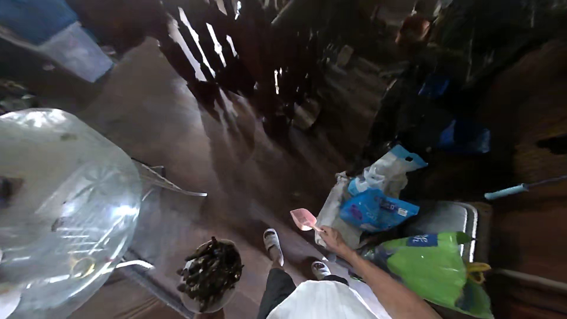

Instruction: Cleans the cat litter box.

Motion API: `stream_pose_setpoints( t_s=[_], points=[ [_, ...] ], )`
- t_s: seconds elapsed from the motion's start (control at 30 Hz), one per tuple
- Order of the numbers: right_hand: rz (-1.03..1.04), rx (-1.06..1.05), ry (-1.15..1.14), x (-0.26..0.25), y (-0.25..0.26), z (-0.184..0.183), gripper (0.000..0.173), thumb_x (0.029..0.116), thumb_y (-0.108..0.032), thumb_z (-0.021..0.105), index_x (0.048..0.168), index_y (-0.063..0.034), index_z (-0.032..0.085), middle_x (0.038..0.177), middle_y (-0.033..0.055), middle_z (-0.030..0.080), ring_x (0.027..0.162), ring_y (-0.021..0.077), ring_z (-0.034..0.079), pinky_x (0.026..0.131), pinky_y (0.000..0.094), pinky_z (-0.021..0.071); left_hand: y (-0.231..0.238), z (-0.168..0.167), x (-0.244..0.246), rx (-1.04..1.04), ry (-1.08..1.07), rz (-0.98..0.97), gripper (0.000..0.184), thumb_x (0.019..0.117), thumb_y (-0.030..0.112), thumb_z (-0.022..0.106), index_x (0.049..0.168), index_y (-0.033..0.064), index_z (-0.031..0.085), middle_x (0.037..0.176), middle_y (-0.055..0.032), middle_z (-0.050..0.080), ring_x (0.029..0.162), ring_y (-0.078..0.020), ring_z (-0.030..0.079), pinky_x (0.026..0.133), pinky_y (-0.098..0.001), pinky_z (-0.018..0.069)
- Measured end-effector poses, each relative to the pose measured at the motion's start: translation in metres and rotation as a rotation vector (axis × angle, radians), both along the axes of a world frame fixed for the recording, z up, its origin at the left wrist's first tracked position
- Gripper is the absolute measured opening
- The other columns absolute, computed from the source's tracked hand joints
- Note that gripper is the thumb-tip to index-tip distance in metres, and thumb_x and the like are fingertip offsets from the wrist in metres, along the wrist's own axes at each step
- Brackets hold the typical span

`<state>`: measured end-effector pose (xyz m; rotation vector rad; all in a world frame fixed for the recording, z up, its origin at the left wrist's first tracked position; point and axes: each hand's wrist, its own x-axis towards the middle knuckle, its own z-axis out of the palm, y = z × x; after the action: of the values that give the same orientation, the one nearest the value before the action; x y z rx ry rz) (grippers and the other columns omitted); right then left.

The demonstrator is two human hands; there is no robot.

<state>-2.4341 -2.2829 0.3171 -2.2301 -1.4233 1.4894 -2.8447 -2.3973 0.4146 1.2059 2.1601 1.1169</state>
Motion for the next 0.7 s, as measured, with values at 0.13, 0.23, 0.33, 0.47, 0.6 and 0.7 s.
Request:
stream_pose_setpoints(
  t_s=[0.13,0.23,0.33,0.47,0.6,0.7],
  points=[
    [-0.186,-0.103,-0.095,0.001,0.031,0.002,0.038,0.1078,-0.028,0.051,0.133,-0.0029,0.065,0.123,0.0242,0.068,0.115,0.0391,0.066,0.101,0.0581,0.0491,0.101,0.035,-0.041,-0.064,-0.004,-0.222,0.030,0.0843,-0.003,0.064,0.109,-0.0200,0.062,0.099,-0.0265,0.070,0.094,-0.0212,0.069,0.090,-0.0388,0.0570],
    [-0.307,-0.131,-0.165,0.008,0.042,0.004,0.038,0.1087,-0.027,0.049,0.133,-0.0023,0.064,0.127,0.0244,0.067,0.119,0.0400,0.064,0.104,0.0579,0.0476,0.171,0.047,-0.054,-0.195,0.028,-0.307,0.034,0.0887,-0.002,0.062,0.117,-0.0212,0.059,0.112,-0.0358,0.065,0.108,-0.0385,0.066,0.099,-0.0516,0.0509],
    [-0.395,-0.134,-0.190,0.014,0.042,-0.003,0.041,0.1092,-0.030,0.048,0.133,-0.0015,0.065,0.131,0.0244,0.066,0.123,0.0397,0.062,0.108,0.0580,0.0456,0.243,0.042,-0.063,-0.127,0.098,-0.428,0.030,0.0891,0.003,0.063,0.112,-0.0164,0.065,0.107,-0.0320,0.069,0.104,-0.0387,0.068,0.096,-0.0533,0.0531],
    [-0.470,-0.149,-0.235,0.026,0.048,-0.015,0.043,0.1086,-0.032,0.049,0.132,-0.0009,0.066,0.132,0.0241,0.065,0.126,0.0393,0.061,0.110,0.0580,0.0443,0.335,0.037,-0.041,-0.036,0.004,-0.502,0.030,0.0858,0.006,0.065,0.108,-0.0154,0.065,0.100,-0.0243,0.070,0.095,-0.0218,0.068,0.090,-0.0394,0.0551],
    [-0.509,-0.192,-0.247,0.032,0.067,-0.015,0.042,0.1094,-0.029,0.048,0.131,0.0024,0.066,0.131,0.0266,0.065,0.126,0.0412,0.061,0.110,0.0579,0.0433,0.407,0.028,-0.005,0.028,-0.100,-0.573,0.036,0.0836,0.008,0.066,0.111,-0.0163,0.062,0.104,-0.0191,0.070,0.097,-0.0095,0.067,0.092,-0.0283,0.0548],
    [-0.597,-0.244,-0.193,0.041,0.098,-0.012,0.043,0.1089,-0.030,0.049,0.131,0.0027,0.065,0.130,0.0272,0.065,0.124,0.0417,0.061,0.108,0.0584,0.0453,0.452,0.031,0.031,0.066,-0.128,-0.581,0.033,0.0833,0.006,0.065,0.107,-0.0171,0.063,0.099,-0.0156,0.070,0.093,-0.0038,0.066,0.090,-0.0228,0.0542]
  ],
)
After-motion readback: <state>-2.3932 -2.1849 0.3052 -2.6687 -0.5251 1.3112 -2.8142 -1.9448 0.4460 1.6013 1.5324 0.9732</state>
